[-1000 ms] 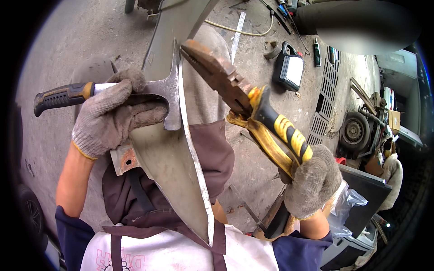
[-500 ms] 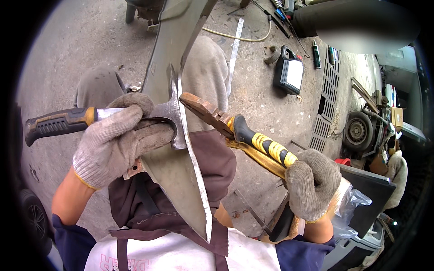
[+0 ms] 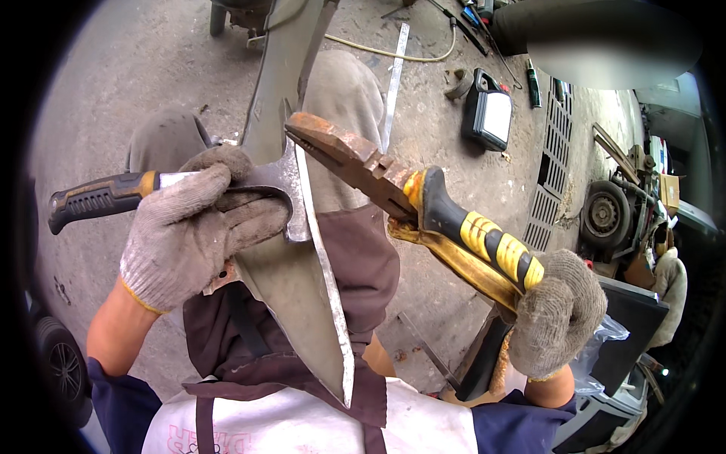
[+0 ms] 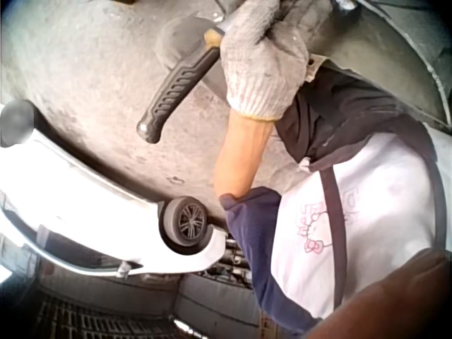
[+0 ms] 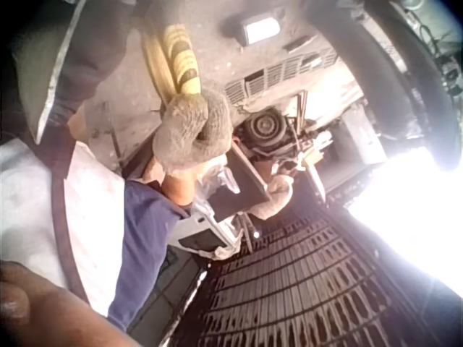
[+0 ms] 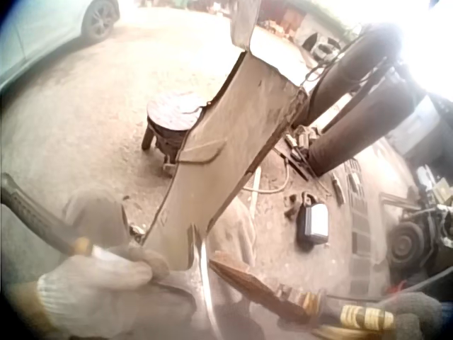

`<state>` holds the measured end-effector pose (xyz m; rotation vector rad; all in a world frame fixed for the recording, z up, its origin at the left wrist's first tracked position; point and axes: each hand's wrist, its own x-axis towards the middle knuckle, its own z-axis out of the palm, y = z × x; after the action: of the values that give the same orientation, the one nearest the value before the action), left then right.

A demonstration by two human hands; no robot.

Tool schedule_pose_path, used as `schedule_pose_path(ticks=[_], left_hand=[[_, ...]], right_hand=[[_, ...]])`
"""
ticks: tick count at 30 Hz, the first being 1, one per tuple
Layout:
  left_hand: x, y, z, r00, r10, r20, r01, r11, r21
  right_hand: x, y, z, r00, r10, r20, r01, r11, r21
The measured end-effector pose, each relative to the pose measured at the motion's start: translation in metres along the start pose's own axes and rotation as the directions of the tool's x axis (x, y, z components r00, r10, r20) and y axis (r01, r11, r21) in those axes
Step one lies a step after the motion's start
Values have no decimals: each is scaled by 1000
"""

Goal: The person sits on the ground and uses a hammer and pliers to bend and shape the edges of a large metal panel. They repeatedly reposition the panel and apply force to specific areas to adjust its form.

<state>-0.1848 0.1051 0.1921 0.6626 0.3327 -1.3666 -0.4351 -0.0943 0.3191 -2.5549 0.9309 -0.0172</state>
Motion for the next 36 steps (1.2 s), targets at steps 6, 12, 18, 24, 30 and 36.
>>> schedule_pose_path(ticks=[6, 12, 18, 24, 30, 36], left_hand=[[-2, 1, -1, 1000, 8, 3, -8, 1000, 8], [-2, 1, 1, 999, -2, -35, 2, 1000, -21], [-3, -3, 5, 998, -2, -69, 1, 1000, -16], [-5, 0, 10, 998, 12, -64, -12, 1000, -2], [-6, 1, 7, 998, 14, -64, -19, 998, -67], [-4, -1, 5, 994, 9, -113, -16, 998, -57]], right_hand=[[-31, 29, 21, 942, 124, -311, -102, 991, 86], [-20, 23, -9, 953, -282, 110, 302, 905, -301], [-18, 16, -1, 995, -94, -19, 89, 982, -169], [-12, 1, -3, 982, 62, -177, -63, 998, 2], [-20, 22, -5, 807, -545, -227, 313, 721, -618], [-35, 16, -15, 991, 110, -78, -116, 990, -84]])
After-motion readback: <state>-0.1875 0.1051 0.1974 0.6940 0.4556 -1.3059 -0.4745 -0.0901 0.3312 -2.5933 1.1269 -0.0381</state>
